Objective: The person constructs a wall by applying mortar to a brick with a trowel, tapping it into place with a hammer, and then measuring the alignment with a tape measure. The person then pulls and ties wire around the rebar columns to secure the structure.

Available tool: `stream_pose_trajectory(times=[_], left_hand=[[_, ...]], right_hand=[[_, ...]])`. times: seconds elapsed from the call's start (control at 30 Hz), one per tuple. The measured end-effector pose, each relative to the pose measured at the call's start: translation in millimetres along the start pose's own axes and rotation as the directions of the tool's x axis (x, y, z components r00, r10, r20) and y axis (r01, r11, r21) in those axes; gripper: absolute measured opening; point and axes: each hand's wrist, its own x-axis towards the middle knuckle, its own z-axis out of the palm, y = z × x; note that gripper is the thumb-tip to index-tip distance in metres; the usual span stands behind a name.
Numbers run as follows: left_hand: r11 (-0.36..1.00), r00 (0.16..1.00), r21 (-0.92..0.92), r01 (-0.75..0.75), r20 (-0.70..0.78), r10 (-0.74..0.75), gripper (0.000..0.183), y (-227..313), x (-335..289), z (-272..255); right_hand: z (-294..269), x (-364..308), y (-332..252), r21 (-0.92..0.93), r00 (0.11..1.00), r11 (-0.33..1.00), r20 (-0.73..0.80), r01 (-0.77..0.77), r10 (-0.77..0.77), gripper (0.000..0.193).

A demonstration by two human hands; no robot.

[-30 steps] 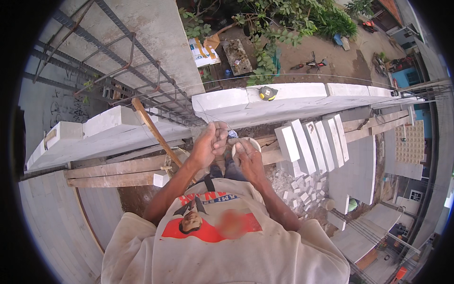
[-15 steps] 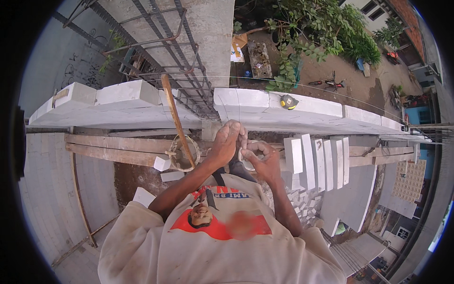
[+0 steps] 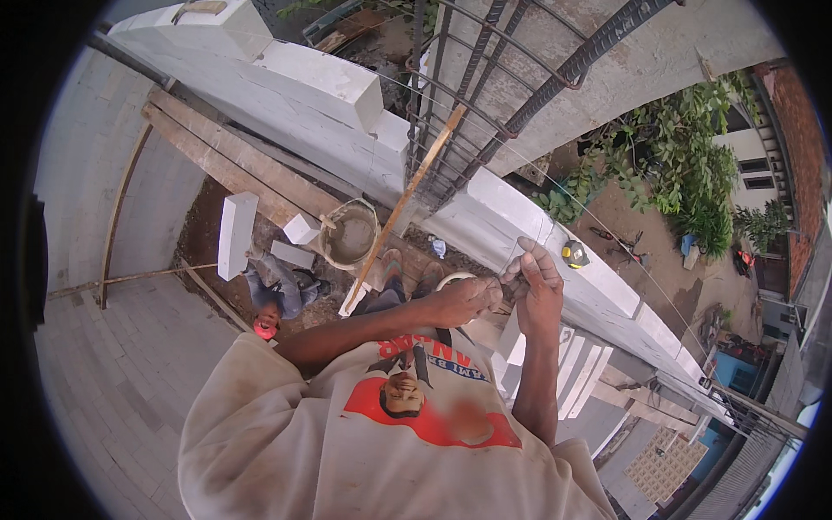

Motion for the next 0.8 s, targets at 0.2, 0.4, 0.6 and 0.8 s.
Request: stream_pose_trajectory(times=[0.2,0.4,0.6,0.8], left_hand=[[0.936,0.976,-0.304,0.177,0.18,-0.126,0.048,12,1,-27],[0.873,0.972,-0.427,0.237,0.095,-0.217,0.046,38,0,-47],[0.841,0.925,-0.388,0.377,0.196,-0.325,0.048,41,5,-53],[0.762,0.869,-0.429,0.485,0.339,-0.362,0.049,39,7,-48]], right_hand=[[18,16,0,-0.023,0.999,1.0,0.051,-0.014,0.015,0.033],[38,32,-10,-0.121,0.998,0.993,0.064,-0.009,0.017,0.038],[37,39,-21,-0.198,0.995,0.975,0.002,0.101,-0.103,0.042],[27,30,-23,-0.29,0.999,0.957,0.053,0.01,0.006,0.029]])
